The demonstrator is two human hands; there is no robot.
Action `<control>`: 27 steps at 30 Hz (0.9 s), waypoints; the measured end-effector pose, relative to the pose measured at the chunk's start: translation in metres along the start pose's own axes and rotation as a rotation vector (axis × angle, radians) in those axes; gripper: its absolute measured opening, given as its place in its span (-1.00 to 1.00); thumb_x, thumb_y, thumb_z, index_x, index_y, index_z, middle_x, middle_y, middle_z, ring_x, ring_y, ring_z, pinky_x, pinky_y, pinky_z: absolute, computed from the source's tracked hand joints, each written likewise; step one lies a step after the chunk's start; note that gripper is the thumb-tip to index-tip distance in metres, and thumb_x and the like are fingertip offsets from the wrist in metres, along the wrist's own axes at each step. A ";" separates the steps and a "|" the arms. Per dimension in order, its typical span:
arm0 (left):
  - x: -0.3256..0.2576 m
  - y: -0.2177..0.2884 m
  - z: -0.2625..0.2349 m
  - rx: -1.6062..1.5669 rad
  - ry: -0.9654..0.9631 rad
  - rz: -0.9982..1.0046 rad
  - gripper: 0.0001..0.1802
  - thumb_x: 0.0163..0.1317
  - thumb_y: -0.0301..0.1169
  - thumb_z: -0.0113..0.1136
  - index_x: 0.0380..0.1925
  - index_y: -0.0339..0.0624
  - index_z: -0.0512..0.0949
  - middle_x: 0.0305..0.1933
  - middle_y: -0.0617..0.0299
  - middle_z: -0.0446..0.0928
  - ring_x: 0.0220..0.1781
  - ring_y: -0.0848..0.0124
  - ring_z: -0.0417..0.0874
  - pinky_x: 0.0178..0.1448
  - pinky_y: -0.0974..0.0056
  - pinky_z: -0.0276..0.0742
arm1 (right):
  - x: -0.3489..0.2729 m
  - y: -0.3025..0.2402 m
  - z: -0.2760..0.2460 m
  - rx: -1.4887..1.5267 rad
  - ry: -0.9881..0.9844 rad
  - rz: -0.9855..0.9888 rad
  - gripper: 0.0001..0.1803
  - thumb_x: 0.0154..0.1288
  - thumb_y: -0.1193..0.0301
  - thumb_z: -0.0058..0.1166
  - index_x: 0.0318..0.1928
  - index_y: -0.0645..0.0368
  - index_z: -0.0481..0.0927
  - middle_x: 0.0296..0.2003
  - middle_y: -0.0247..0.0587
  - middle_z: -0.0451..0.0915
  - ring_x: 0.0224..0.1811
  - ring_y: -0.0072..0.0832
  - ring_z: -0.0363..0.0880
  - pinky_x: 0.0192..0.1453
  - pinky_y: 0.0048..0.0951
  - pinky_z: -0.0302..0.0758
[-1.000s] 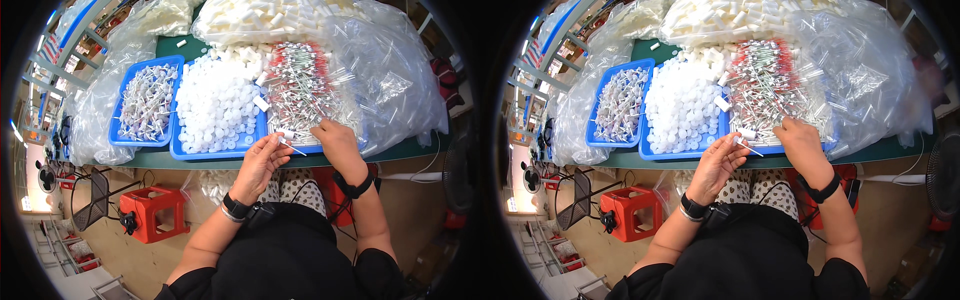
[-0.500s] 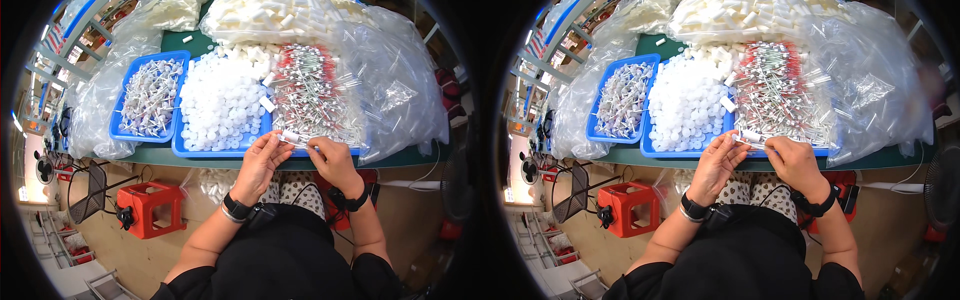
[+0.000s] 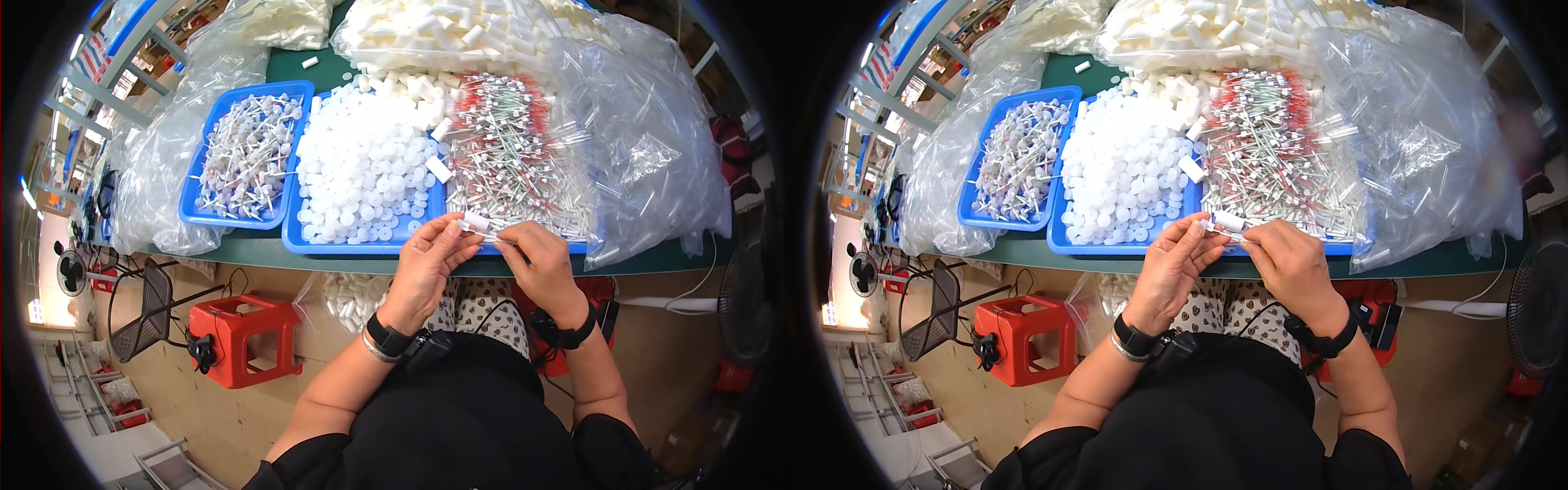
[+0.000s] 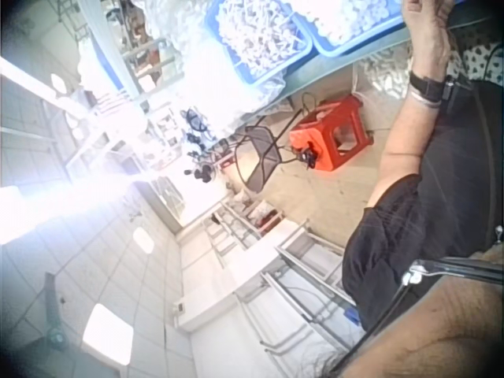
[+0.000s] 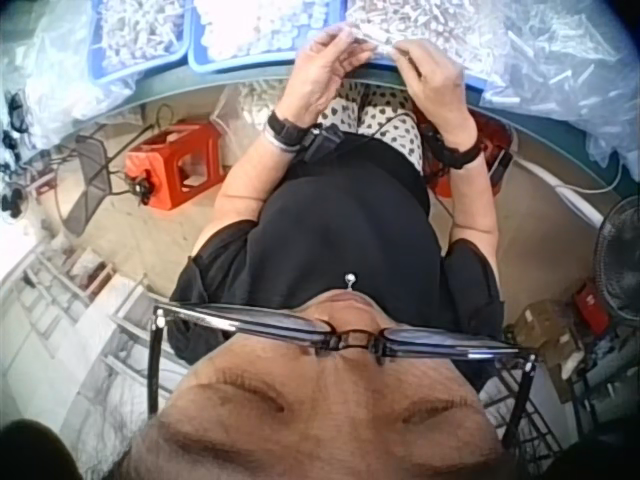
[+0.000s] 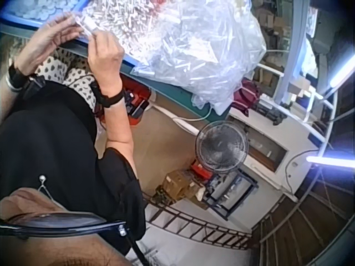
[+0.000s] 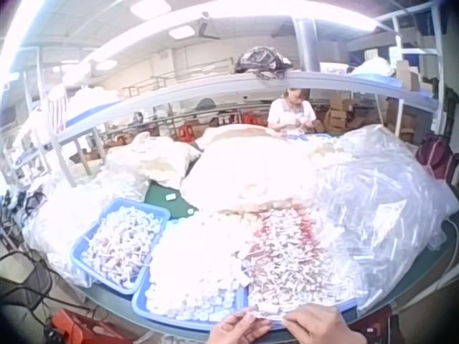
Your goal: The person repeatedly picks up small white plastic caps and metal pins from blue trays on a table. They insert the pins into the caps by hand and place the assembled units into a separate tray. The process is continuous and repetitive throughout the clip.
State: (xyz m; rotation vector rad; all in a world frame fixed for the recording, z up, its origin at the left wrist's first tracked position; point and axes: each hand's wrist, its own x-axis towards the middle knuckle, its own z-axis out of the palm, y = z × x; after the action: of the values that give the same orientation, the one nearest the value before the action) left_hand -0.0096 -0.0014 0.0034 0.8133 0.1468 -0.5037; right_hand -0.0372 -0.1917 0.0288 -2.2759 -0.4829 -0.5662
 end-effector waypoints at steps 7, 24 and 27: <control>-0.009 -0.003 0.004 0.176 -0.100 0.005 -0.53 0.46 -0.32 0.11 0.26 -0.35 0.39 0.21 0.04 0.54 0.12 0.36 0.63 0.27 0.27 0.53 | 0.006 -0.008 0.006 0.959 -0.232 0.809 -0.85 0.44 0.49 0.08 -0.11 0.35 0.58 -0.42 -0.20 0.65 -0.48 -0.58 0.66 -0.40 -0.56 0.59; 0.028 0.156 -0.082 0.258 0.280 0.604 -0.52 0.44 -0.30 0.13 0.22 -0.41 0.36 0.15 -0.05 0.55 0.07 0.31 0.65 0.13 0.27 0.58 | 0.047 0.008 0.010 -0.182 -0.053 0.019 -0.81 0.30 0.46 0.17 -0.10 0.25 0.60 -0.35 -0.05 0.67 -0.41 -0.15 0.66 -0.33 -0.26 0.55; 0.027 0.108 -0.057 0.789 0.170 0.456 -0.68 0.37 -0.36 0.22 0.06 -0.28 0.58 -0.04 0.14 0.67 -0.12 0.44 0.67 -0.04 0.37 0.55 | 0.052 0.008 0.023 -0.226 -0.095 -0.036 -0.82 0.28 0.44 0.18 -0.14 0.23 0.61 -0.36 -0.05 0.67 -0.40 -0.11 0.65 -0.32 -0.21 0.56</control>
State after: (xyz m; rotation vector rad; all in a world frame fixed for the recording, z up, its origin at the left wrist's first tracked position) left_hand 0.0701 0.0923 0.0270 1.6136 -0.0951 -0.0371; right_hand 0.0152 -0.1713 0.0371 -2.5228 -0.5301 -0.5561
